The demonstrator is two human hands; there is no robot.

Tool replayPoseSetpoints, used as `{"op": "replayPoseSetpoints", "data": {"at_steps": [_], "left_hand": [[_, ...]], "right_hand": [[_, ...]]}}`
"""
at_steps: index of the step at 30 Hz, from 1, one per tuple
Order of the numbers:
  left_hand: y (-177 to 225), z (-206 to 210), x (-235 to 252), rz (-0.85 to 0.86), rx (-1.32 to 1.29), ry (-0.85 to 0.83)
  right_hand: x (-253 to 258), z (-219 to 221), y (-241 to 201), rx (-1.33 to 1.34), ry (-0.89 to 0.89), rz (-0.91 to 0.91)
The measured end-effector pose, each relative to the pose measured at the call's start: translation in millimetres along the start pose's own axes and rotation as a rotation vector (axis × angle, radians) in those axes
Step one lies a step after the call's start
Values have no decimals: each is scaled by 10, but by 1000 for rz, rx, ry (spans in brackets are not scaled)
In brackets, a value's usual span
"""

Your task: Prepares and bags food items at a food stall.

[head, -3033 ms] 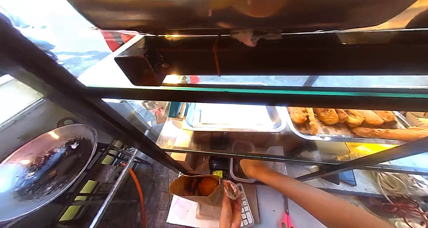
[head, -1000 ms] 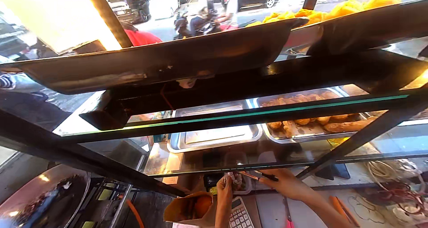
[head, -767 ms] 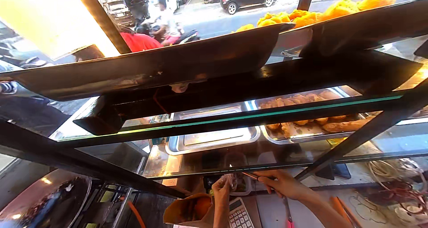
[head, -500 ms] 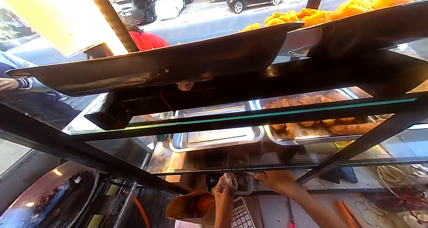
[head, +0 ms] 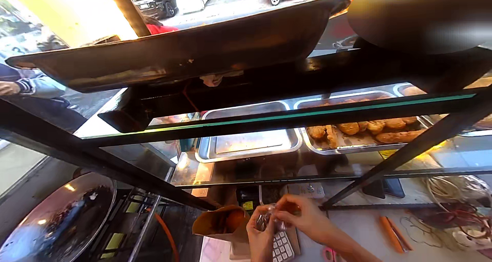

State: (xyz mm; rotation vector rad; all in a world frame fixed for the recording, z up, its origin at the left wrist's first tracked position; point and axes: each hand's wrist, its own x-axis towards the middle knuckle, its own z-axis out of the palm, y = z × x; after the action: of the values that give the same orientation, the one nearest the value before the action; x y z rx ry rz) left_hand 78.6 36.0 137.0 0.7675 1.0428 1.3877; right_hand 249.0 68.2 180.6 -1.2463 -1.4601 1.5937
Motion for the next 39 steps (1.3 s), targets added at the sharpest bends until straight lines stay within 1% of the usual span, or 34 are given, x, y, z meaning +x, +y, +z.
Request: {"op": "replayPoseSetpoints", "data": {"at_steps": [2,3,5,6,7,8,9,10,11,12,13,15,16,17,19,20,21,23,25,26,28,30,31,33,34,35,37,39], "left_hand": [[163,28,-132,19,23,-109],[250,62,-196,19,29,-154],[369,132,-298,36,58,-191],[391,149,-323,51,74,-176],[394,157,-327,69,89,-149],[390,178,-326,91,106,-134],[384,232,-337,115,123,-138],[385,314,-373,138,144,-171],[394,399,-432,157,164,-220],[422,479,-496,169,172,-258],[461,541,-546,175,169,-279],[535,556,-593,189,164,-291],[563,529,-596,195,165,-284],[569,507,-595,196,160,-279],[517,512,-605,186,123,-293],[482,506,-615,177,106,-302],[448,477,-603,169,99,-302],[363,333,-497,148,117,-275],[281,125,-369,195,253,-236],[276,71,-341,261,391,-213],[327,112,-376,423,638,-238],[398,379,-360,528,697,-284],[387,506,-361,556,690,-279],[254,649,-408,599,629,-212],[198,695,-372,614,583,-199],[169,713,-342,601,536,-221],[189,676,-374,494,409,-309],[268,652,-443,389,233,-361]], "right_hand": [[-314,-144,-68,291,80,-40],[-462,-226,-115,400,146,-45],[-708,-341,-153,591,338,-84],[-786,-380,-147,622,465,-128],[-841,-400,-144,563,572,-185],[-893,-387,-147,391,604,-243],[-936,-332,-155,155,556,-294],[-954,-231,-176,-2,486,-336],[-949,-123,-186,-58,476,-372],[-936,-88,-188,-51,539,-394],[-937,-174,-197,-5,637,-396],[-984,-479,-237,178,889,-347],[-1019,-593,-269,226,955,-316],[-1063,-630,-300,211,916,-289],[-1119,-454,-349,59,599,-307],[-1121,-287,-392,18,516,-338],[-1124,-154,-454,-17,513,-386],[-1154,-80,-648,-137,573,-488],[-1113,-53,-740,-254,590,-539],[-1027,-56,-676,-348,583,-517],[-862,-96,-455,-495,540,-396],[-772,-133,-503,-556,511,-383],[-767,-105,-570,-555,489,-391],[-835,-29,-640,-501,456,-375],[-840,-62,-690,-458,467,-381],[-850,-133,-750,-405,491,-398],[-931,-269,-884,-273,548,-411],[-1033,-314,-940,-112,592,-421]]}}
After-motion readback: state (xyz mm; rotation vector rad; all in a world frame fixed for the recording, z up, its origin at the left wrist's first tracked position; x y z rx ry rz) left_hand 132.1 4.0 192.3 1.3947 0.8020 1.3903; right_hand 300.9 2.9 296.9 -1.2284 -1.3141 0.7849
